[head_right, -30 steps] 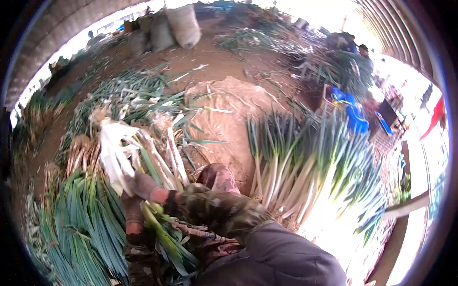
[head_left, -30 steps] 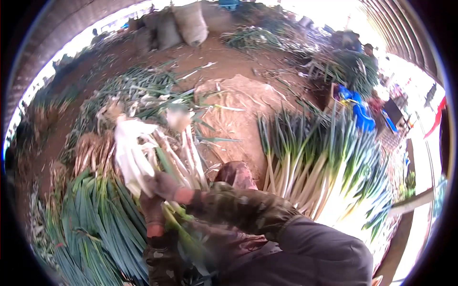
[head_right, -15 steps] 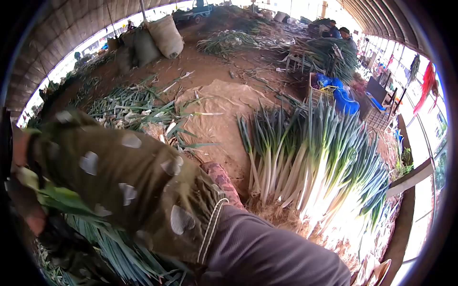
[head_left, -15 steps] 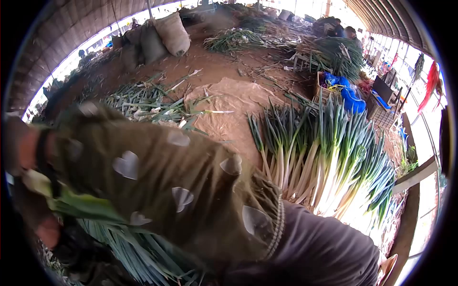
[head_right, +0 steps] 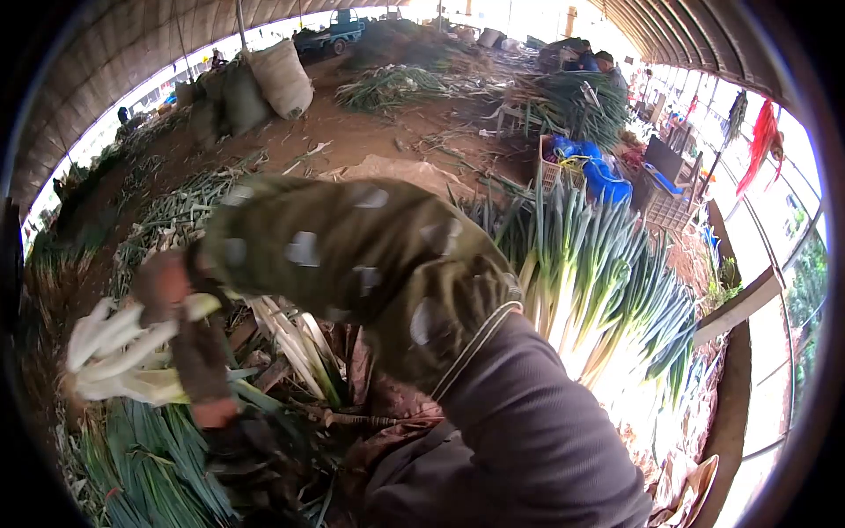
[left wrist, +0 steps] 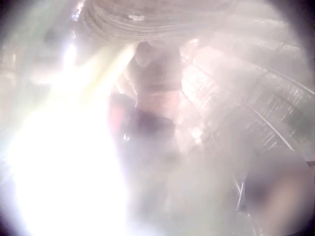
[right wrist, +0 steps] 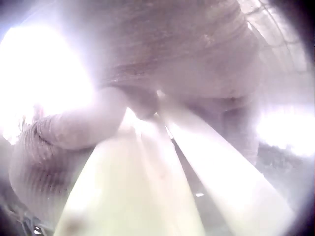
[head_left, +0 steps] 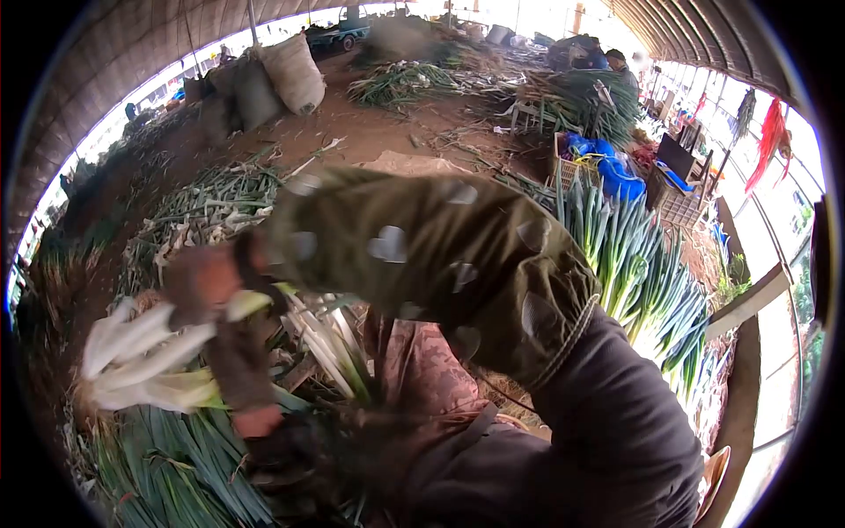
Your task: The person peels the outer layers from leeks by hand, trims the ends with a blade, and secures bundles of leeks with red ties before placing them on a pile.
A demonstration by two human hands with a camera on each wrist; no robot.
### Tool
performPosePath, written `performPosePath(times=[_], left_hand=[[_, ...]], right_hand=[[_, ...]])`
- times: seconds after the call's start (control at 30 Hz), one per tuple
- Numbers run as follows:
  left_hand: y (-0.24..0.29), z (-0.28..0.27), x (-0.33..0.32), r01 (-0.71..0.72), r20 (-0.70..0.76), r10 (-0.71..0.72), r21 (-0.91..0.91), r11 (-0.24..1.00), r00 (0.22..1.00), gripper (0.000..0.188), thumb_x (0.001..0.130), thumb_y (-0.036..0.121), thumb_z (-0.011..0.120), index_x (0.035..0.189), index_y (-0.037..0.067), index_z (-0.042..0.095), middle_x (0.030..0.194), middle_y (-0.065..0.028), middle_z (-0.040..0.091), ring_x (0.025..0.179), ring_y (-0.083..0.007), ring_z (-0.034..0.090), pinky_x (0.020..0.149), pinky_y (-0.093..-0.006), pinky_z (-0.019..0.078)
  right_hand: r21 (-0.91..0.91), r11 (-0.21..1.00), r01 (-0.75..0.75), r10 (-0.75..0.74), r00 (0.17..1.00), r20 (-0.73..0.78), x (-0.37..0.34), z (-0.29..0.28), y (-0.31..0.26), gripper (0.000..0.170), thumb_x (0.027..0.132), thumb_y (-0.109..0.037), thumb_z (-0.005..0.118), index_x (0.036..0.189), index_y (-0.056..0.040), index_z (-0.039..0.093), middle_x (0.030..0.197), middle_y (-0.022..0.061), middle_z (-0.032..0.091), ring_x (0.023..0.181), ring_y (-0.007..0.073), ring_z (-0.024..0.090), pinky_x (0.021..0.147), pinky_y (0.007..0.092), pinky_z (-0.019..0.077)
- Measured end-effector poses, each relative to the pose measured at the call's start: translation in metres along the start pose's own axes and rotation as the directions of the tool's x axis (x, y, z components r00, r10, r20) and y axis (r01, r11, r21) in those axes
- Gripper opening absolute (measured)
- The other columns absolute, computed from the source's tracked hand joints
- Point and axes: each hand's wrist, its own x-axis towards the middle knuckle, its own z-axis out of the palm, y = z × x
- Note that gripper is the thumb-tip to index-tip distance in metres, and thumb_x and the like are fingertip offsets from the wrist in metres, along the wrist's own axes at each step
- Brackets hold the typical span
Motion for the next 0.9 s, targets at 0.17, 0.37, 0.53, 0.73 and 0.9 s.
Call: performPosePath(times=[0.17, 0.37, 0.53, 0.73, 0.9], left_hand=[[-0.064, -0.049, -0.047, -0.565, 0.527, 0.205, 0.779, 0.270, 0.825, 0.043, 0.098, 0.026, 0.065, 0.125, -0.005, 0.054, 0.112, -0.0164, 0.064, 0.098, -0.0256, 0.064, 0.085, -0.0378, 0.0550], [-0.045, 0.000, -0.071, 0.097, 0.045, -0.143, 0.533, 0.840, 0.989, 0.050, 0.101, 0.043, 0.056, 0.120, -0.003, 0.057, 0.106, -0.0112, 0.062, 0.092, -0.0223, 0.062, 0.082, -0.0395, 0.0513], [-0.057, -0.034, -0.052, -0.087, -0.078, 0.136, 0.453, 0.887, 0.988, 0.043, 0.100, 0.038, 0.056, 0.115, -0.002, 0.062, 0.093, -0.0096, 0.066, 0.088, -0.0168, 0.062, 0.078, -0.0318, 0.0508], [-0.033, -0.060, -0.054, 0.070, -0.109, -0.020, 0.469, 0.880, 0.994, 0.045, 0.095, 0.028, 0.067, 0.123, -0.004, 0.054, 0.104, -0.0085, 0.066, 0.090, -0.0131, 0.058, 0.080, -0.0310, 0.0494], [-0.029, -0.073, -0.052, -0.044, 0.016, 0.054, 0.812, 0.582, 0.998, 0.053, 0.091, 0.038, 0.071, 0.119, -0.004, 0.054, 0.103, -0.0185, 0.067, 0.092, -0.0265, 0.066, 0.080, -0.0355, 0.0509]], right_hand=[[0.194, 0.854, -0.483, 0.480, 0.875, 0.062, -0.075, 0.062, 0.008, 0.043, 0.097, -0.047, 0.057, 0.109, -0.0085, 0.072, 0.091, 0.0157, 0.071, 0.085, 0.0278, 0.068, 0.079, 0.0414, 0.0540], [0.427, 0.773, -0.469, 0.606, 0.745, -0.279, -0.111, 0.147, 0.037, 0.043, 0.092, -0.039, 0.062, 0.126, -0.0136, 0.064, 0.098, 0.0218, 0.070, 0.090, 0.0345, 0.069, 0.080, 0.0423, 0.0533], [0.374, 0.845, -0.382, 0.487, 0.838, -0.245, -0.114, 0.154, 0.045, 0.044, 0.096, -0.028, 0.061, 0.133, -0.0054, 0.053, 0.096, 0.0195, 0.069, 0.078, 0.0311, 0.068, 0.071, 0.0390, 0.0537], [0.090, 0.933, -0.349, 0.357, 0.930, -0.094, -0.131, 0.171, -0.011, 0.113, 0.074, -0.039, 0.083, 0.154, -0.0063, 0.011, 0.123, 0.0312, 0.052, 0.104, 0.0462, 0.062, 0.087, 0.0483, 0.0554], [0.017, 0.863, -0.506, 0.506, 0.863, 0.002, -0.142, 0.184, -0.014, 0.115, 0.070, -0.020, 0.081, 0.156, -0.0075, 0.006, 0.128, 0.0318, 0.051, 0.103, 0.0450, 0.064, 0.087, 0.0469, 0.0569]])
